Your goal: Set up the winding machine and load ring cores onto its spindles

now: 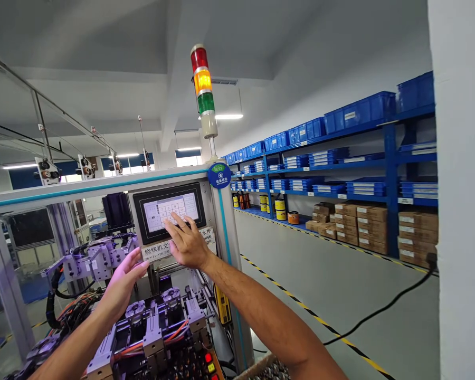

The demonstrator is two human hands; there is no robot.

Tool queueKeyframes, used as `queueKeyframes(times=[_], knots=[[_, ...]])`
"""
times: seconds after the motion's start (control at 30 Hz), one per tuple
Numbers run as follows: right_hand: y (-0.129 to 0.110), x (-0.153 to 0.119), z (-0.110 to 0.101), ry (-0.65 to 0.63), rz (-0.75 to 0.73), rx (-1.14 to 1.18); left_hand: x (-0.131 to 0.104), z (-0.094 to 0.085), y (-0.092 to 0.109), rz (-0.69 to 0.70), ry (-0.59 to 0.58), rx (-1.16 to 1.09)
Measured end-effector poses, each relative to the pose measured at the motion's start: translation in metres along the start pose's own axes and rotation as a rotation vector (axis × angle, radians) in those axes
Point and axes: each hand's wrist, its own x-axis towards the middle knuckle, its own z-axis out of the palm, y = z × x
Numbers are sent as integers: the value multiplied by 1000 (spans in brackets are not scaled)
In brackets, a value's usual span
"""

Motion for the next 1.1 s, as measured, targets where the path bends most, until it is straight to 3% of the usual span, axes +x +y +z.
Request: queueKeyframes(times=[0.53, 0.7, 0.83, 1.1], knots=[[-6, 0, 2, -30, 41, 17, 1, 0, -1, 8, -9, -1], [1, -17, -10, 55, 85, 16, 1, -5, -2, -16, -9, -12], [4, -29, -16, 28, 134, -3, 0, -3, -2, -24, 3, 2], [-10, -1, 2, -19, 70, 35, -2, 0, 0, -10, 5, -12]])
